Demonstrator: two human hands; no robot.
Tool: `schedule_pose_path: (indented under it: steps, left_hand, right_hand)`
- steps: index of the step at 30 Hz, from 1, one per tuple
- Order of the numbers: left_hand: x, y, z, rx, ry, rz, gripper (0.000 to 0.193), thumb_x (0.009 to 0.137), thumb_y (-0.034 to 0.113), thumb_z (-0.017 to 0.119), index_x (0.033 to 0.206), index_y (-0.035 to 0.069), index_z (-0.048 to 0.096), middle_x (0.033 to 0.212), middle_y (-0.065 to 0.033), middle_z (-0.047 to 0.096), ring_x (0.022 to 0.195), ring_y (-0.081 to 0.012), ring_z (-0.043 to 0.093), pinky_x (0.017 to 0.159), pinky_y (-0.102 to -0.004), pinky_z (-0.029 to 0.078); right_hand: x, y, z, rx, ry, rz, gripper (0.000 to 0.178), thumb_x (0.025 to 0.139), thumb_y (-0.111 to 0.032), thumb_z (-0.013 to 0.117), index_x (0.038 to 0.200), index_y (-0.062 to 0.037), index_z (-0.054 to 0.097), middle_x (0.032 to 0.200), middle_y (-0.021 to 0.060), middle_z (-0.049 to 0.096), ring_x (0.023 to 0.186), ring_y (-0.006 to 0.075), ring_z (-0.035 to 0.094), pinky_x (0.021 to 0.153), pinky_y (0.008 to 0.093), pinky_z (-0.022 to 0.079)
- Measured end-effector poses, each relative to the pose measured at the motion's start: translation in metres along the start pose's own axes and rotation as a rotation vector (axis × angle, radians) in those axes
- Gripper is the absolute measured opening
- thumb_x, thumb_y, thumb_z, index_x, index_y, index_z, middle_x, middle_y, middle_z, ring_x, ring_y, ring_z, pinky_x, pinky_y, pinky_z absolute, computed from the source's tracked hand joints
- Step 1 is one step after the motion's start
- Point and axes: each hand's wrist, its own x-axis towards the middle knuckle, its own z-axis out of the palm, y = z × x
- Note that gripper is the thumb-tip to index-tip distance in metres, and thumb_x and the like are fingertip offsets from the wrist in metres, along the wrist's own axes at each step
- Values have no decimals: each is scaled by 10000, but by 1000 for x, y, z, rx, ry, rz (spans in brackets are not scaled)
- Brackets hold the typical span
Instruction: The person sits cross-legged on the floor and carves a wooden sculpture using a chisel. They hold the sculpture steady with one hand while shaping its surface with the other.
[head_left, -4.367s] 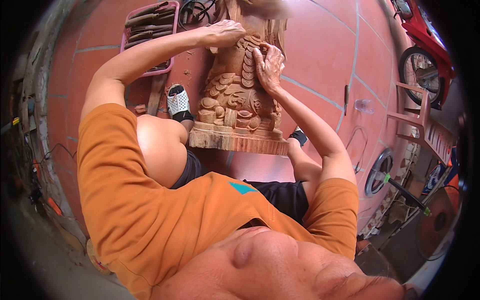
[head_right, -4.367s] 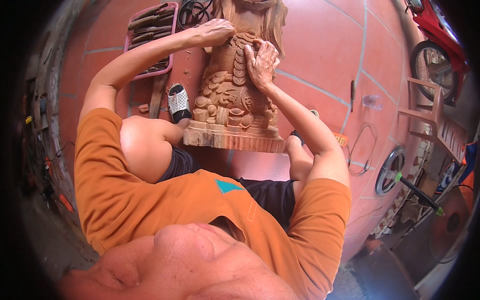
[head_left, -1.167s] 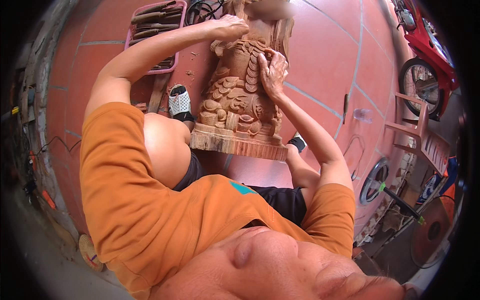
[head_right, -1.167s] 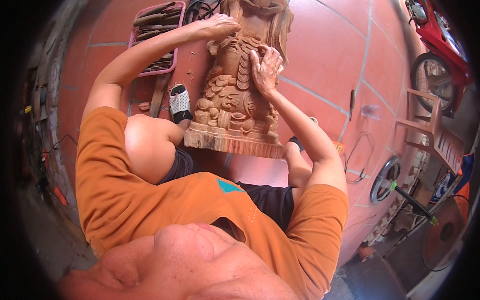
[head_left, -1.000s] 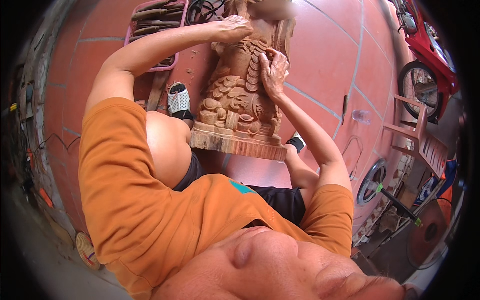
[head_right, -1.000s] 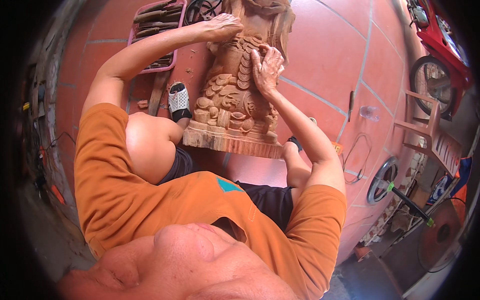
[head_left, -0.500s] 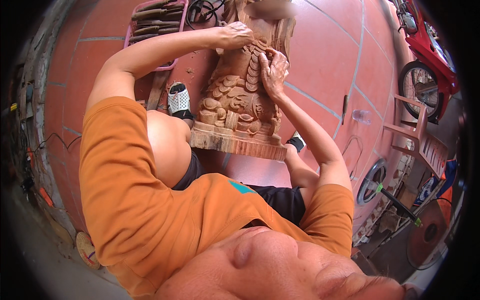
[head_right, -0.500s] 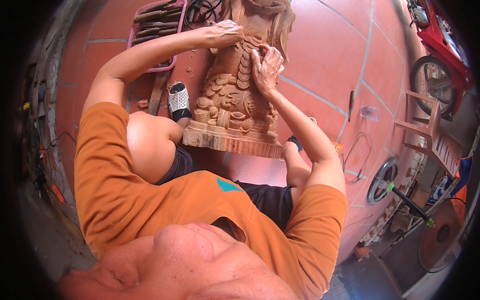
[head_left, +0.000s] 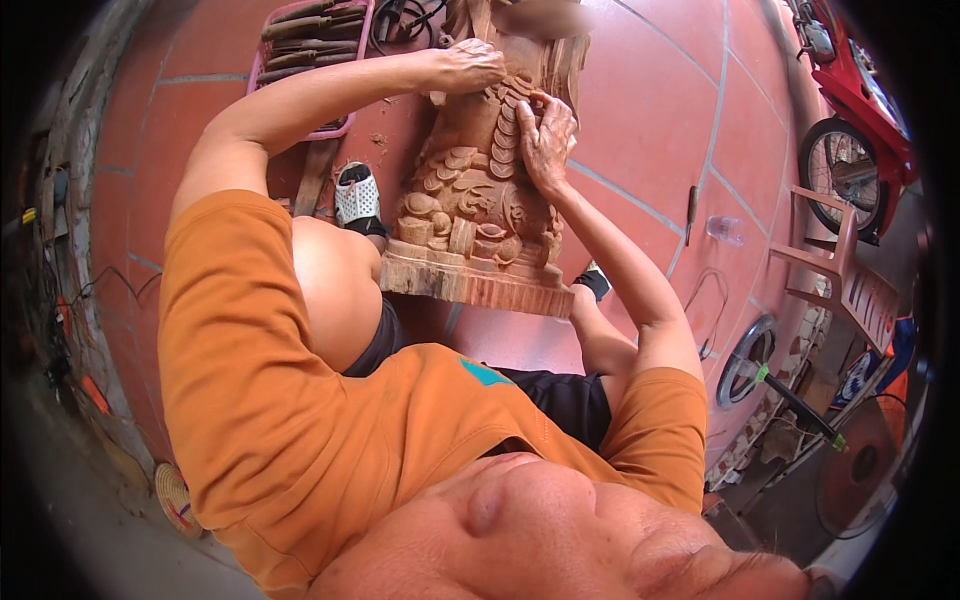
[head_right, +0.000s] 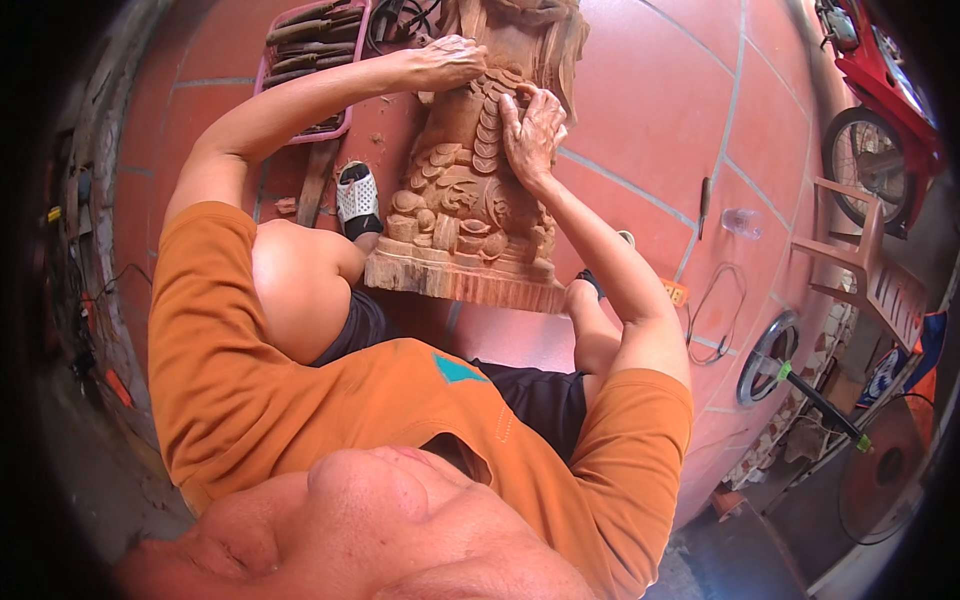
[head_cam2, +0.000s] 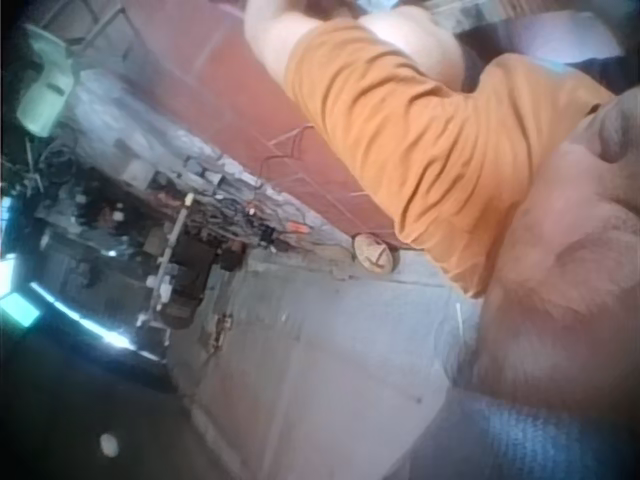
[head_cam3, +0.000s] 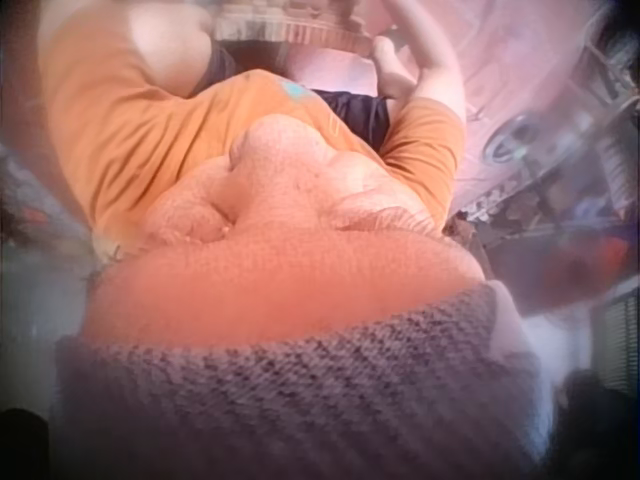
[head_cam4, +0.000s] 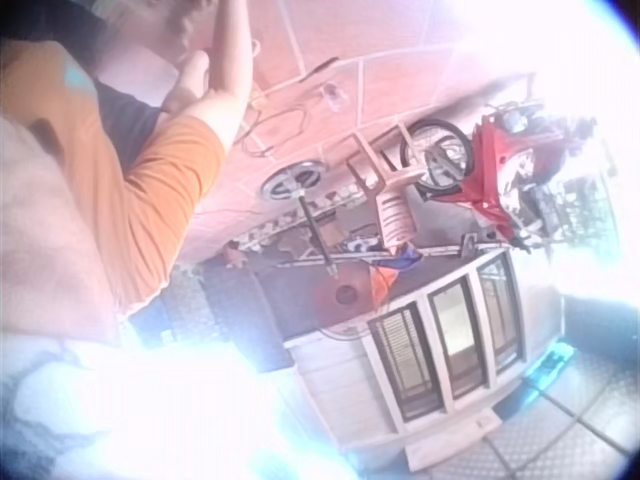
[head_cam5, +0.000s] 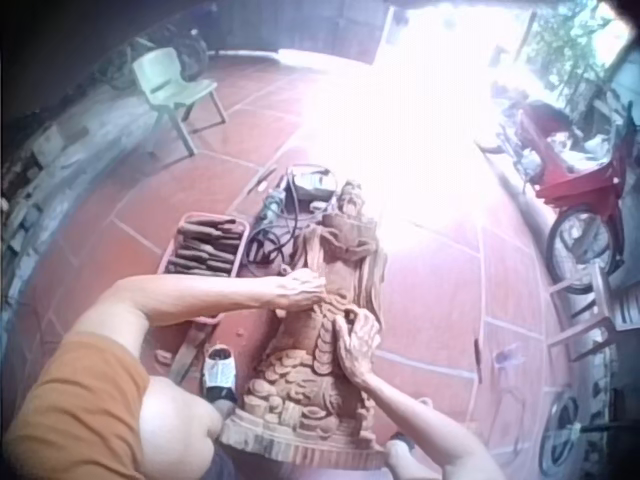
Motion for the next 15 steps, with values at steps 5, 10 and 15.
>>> schedule_pose_path:
  steps: [5, 10, 15]
  left_hand:
    - [-15, -1, -25, 20, -319, -192, 111, 612, 40, 661, 713, -7, 652, 686, -176, 620, 734, -342, 646, 618, -422, 480]
    - [-17, -19, -22, -4, -320, -269, 207, 638, 31, 651, 836, 66, 696, 836, -121, 643, 861, -327, 637, 698, -420, 490]
    - [-21, -9, 6, -17, -77, -178, 177, 707, 22, 594, 865, 17, 674, 886, -153, 627, 895, -347, 626, 738, -425, 497]
  right_hand:
    - [-1, 0, 0, -5, 10, 4, 431, 916, -458, 533, 1193, -128, 540, 1182, 112, 487, 1195, 306, 398, 1012, 506, 268]
    - [-3, -1, -1, -11, 10, 5, 432, 921, -439, 526, 1200, -110, 553, 1201, 128, 509, 1199, 315, 404, 1029, 490, 265]
    - [0, -3, -2, -10, 1, -7, 427, 927, -436, 518, 1201, -110, 545, 1208, 128, 507, 1211, 316, 397, 1030, 499, 261]
